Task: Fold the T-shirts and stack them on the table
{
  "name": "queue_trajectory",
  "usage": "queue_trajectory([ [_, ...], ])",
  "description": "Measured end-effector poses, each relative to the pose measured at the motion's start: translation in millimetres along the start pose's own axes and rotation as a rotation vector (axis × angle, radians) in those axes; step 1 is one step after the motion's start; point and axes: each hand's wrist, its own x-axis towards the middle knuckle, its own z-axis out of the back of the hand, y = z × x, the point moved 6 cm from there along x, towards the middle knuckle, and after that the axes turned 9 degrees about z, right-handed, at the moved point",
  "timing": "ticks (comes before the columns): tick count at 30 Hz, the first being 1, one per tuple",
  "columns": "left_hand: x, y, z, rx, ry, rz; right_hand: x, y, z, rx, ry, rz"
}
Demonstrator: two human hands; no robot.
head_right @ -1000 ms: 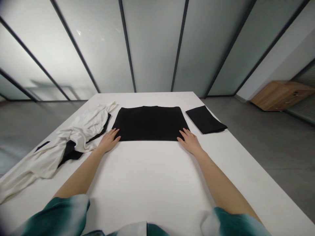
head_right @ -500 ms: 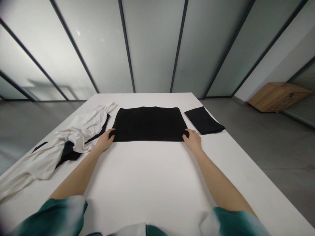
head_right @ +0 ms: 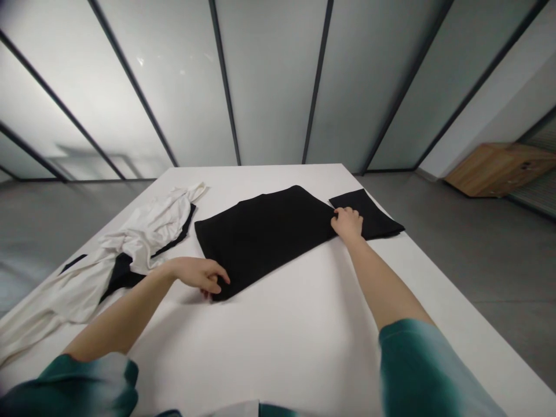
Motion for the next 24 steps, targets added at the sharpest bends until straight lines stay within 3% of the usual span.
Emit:
queue_trajectory([
  [2, 4.8, -15.9, 15.2, -0.09, -0.003, -0.04, -5.2, -0.6, 7.2, 0.123, -0.091, -0.044],
  [3, 9.6, -22.5, 33.1, -0.117, -0.107, -0.079, -11.1, -2.3, 10.6, 0.23, -0.138, -0.082],
  [6, 29.9, -33.5, 102.1, -0.119, -0.577, -0.182, -43.3, -10.9, 9.3, 0.758, -0.212, -0.334],
  [9, 62.5, -35.5, 153.8, -0.01, -0.92, -0.106, -91.0, 2.7, -8.2, 1.364, -0.097, -0.631],
  [11, 88.2, -39.5, 171.6, 0.124, -1.025, -0.007, -121.8, 26.0, -16.4, 1.59, 0.088, -0.738],
  [15, 131.5, -49.4, 182.3, 0.292, -1.074, 0.184, -158.2, 64.6, -15.4, 1.725, 0.265, -0.838],
  [18, 152.8, -52.4, 184.7, 0.317, -1.066, 0.27, -162.1, 90.7, -13.1, 1.807, 0.366, -0.834],
  [24, 175.1, -47.6, 193.2, 0.293, -0.98, 0.304, -161.6, 131.3, -24.4, 1.91, 0.409, -0.832],
])
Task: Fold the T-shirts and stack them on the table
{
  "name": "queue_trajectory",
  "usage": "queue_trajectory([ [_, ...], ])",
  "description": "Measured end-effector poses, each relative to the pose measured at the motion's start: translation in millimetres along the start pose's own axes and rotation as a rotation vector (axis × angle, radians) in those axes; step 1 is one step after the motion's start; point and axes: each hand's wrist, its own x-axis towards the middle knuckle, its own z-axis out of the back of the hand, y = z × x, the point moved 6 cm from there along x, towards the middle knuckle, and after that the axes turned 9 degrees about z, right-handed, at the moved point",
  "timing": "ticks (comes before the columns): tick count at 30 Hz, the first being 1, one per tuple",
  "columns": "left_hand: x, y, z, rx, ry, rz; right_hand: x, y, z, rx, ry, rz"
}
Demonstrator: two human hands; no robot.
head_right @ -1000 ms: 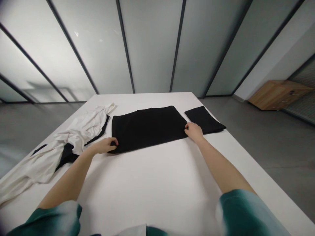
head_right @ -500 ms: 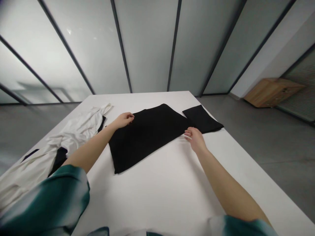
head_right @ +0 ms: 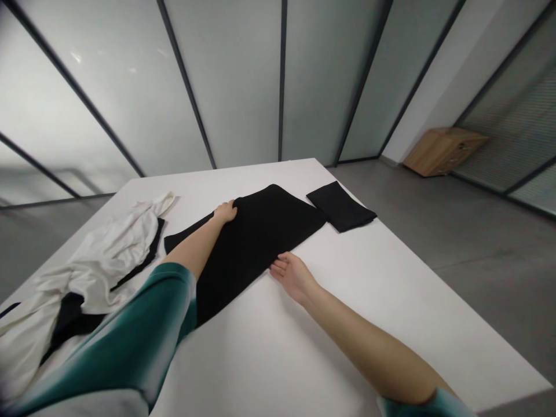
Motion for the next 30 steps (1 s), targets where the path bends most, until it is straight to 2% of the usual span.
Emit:
queue_trajectory([
  [4, 9.6, 3.8, 4.6, -0.044, -0.023, 0.055, 6.2, -11.5, -6.9, 0.039, -0.003, -0.024],
  [10, 23.6, 2.3, 6.1, -0.154, 0.083, 0.079, 22.4, -15.4, -11.1, 0.039, 0.005, -0.014],
  [13, 23.0, 4.7, 10.0, -0.235, 0.126, 0.064, 22.9, -13.1, -7.6, 0.027, -0.035, 0.027],
  [16, 14.3, 16.0, 22.3, -0.365, 0.177, 0.06, 12.6, -1.4, -2.7, -0.019, 0.002, 0.086],
  [21, -21.1, 44.0, 62.7, -0.949, 0.399, 0.03, -11.5, 45.3, 8.8, -0.17, 0.105, 0.301],
  [23, -39.0, 54.8, 86.4, -1.074, 0.408, -0.024, -18.8, 70.5, 12.6, -0.238, 0.101, 0.42],
  [26, -60.7, 70.5, 122.1, -1.166, 0.309, -0.098, -26.7, 111.1, 10.5, -0.342, 0.09, 0.624],
  [30, -68.6, 87.1, 163.7, -1.244, 0.012, -0.164, -22.6, 160.0, -7.0, -0.392, 0.086, 0.848],
])
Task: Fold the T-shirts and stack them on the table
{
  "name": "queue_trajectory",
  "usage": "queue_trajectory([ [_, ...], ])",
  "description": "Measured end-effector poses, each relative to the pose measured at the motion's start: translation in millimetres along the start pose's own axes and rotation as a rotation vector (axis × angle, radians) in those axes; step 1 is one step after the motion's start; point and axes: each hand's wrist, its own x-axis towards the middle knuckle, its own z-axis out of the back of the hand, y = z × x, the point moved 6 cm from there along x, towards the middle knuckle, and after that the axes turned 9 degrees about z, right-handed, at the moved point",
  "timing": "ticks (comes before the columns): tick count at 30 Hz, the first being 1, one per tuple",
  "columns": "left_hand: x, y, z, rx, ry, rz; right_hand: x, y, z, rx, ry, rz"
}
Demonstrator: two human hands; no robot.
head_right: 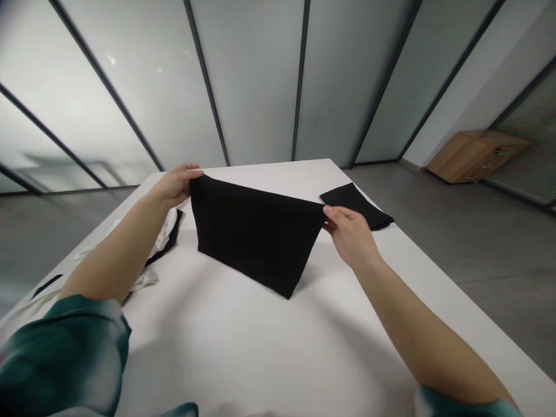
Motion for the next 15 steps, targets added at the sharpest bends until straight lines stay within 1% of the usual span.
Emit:
queue_trajectory([
  [3, 12.0, -14.8, 6.2, 0.019, -0.089, -0.082, 40.2, 4.6, -9.0, -0.008, -0.045, 0.063],
  [7, 42.0, -31.0, 0.0, 0.05, -0.172, -0.105, 100.9, -3.5, -25.5, -0.061, -0.132, 0.055],
  [10, 60.7, -51.2, -3.5, 0.046, -0.227, -0.172, 140.9, -0.5, -33.1, -0.097, -0.154, 0.109],
  [12, 63.2, -64.7, -2.3, 0.045, -0.244, -0.252, 156.5, 3.9, -32.2, -0.12, -0.123, 0.172],
  [13, 59.9, -68.4, -0.7, 0.053, -0.247, -0.29, 158.7, 4.7, -28.9, -0.138, -0.105, 0.202],
  [14, 53.3, -68.7, 0.9, 0.068, -0.246, -0.318, 156.3, 3.5, -23.4, -0.163, -0.092, 0.227],
  [15, 43.4, -64.4, 2.4, 0.093, -0.24, -0.332, 149.1, -0.3, -16.1, -0.198, -0.084, 0.241],
])
